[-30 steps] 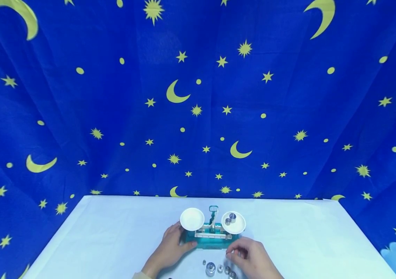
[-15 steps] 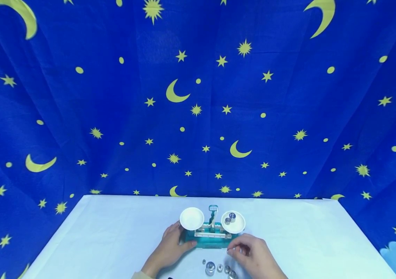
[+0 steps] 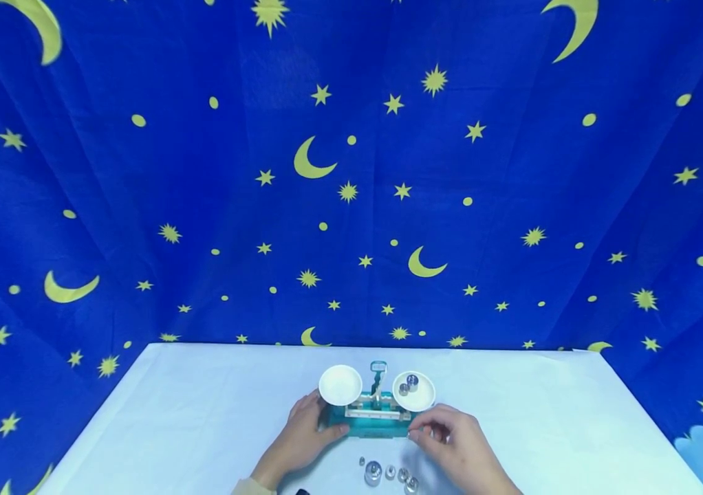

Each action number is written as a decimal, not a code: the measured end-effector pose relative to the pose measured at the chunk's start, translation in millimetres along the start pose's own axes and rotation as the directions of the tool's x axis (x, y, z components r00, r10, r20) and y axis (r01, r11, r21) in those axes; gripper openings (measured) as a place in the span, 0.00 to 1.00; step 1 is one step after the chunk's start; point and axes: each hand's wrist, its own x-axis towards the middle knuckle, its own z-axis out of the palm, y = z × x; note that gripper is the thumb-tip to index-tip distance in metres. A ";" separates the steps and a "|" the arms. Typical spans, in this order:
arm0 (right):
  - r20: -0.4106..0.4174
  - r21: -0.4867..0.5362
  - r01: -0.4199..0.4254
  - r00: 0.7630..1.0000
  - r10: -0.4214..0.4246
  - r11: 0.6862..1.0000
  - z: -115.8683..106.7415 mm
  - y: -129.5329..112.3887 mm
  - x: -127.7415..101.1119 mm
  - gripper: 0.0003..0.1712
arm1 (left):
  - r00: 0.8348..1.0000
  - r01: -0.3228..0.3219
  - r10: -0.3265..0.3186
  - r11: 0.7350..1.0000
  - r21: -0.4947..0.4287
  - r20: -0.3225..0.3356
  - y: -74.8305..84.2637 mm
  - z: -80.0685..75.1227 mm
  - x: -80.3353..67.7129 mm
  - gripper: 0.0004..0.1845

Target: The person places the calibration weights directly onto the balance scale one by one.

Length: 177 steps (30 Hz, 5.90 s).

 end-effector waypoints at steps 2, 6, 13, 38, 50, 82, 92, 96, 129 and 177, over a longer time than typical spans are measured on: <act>-0.025 -0.008 0.016 1.000 -0.016 1.000 -0.8 -0.5 0.4 0.06 | 1.000 -0.003 0.003 1.000 0.000 -0.001 0.0 -0.4 0.3 0.45; -0.068 -0.019 0.038 0.997 -0.039 0.999 -1.5 -0.1 2.1 0.04 | 1.000 -0.004 0.004 1.000 -0.007 -0.004 0.4 -1.1 0.7 0.45; -0.108 -0.026 0.008 0.994 -0.011 1.000 -2.5 0.1 4.7 0.03 | 1.000 -0.004 0.004 1.000 -0.004 -0.006 1.1 -0.8 1.6 0.45; -0.211 -0.075 0.006 0.977 -0.022 0.997 -6.1 -1.2 16.4 0.11 | 1.000 0.001 -0.001 1.000 -0.015 -0.002 -1.7 0.7 0.6 0.44; -0.246 -0.094 -0.016 0.969 -0.008 0.995 -7.3 2.4 26.8 0.10 | 1.000 -0.011 0.011 1.000 -0.018 -0.003 -1.0 0.1 0.3 0.44; -0.325 -0.254 0.007 0.941 -0.092 0.967 -5.9 11.6 37.7 0.09 | 1.000 -0.023 0.023 1.000 -0.004 -0.017 -1.9 0.8 1.2 0.44; -0.337 -0.301 0.054 0.928 -0.159 0.952 -5.6 13.9 38.0 0.07 | 1.000 -0.012 0.011 1.000 -0.010 -0.013 -1.1 0.8 0.6 0.44; -0.335 -0.307 0.052 0.929 -0.158 0.950 -5.2 14.0 39.0 0.06 | 1.000 -0.011 0.011 1.000 -0.007 -0.012 -0.1 0.3 0.1 0.44; -0.355 -0.338 0.035 0.921 -0.162 0.940 -5.7 11.8 38.6 0.07 | 1.000 -0.005 0.005 1.000 -0.017 -0.012 0.2 -1.2 -0.5 0.44; -0.072 -0.169 -0.025 0.997 0.013 0.985 7.6 16.0 -18.5 0.11 | 1.000 0.015 -0.015 0.999 -0.040 0.003 2.6 -0.9 -1.4 0.45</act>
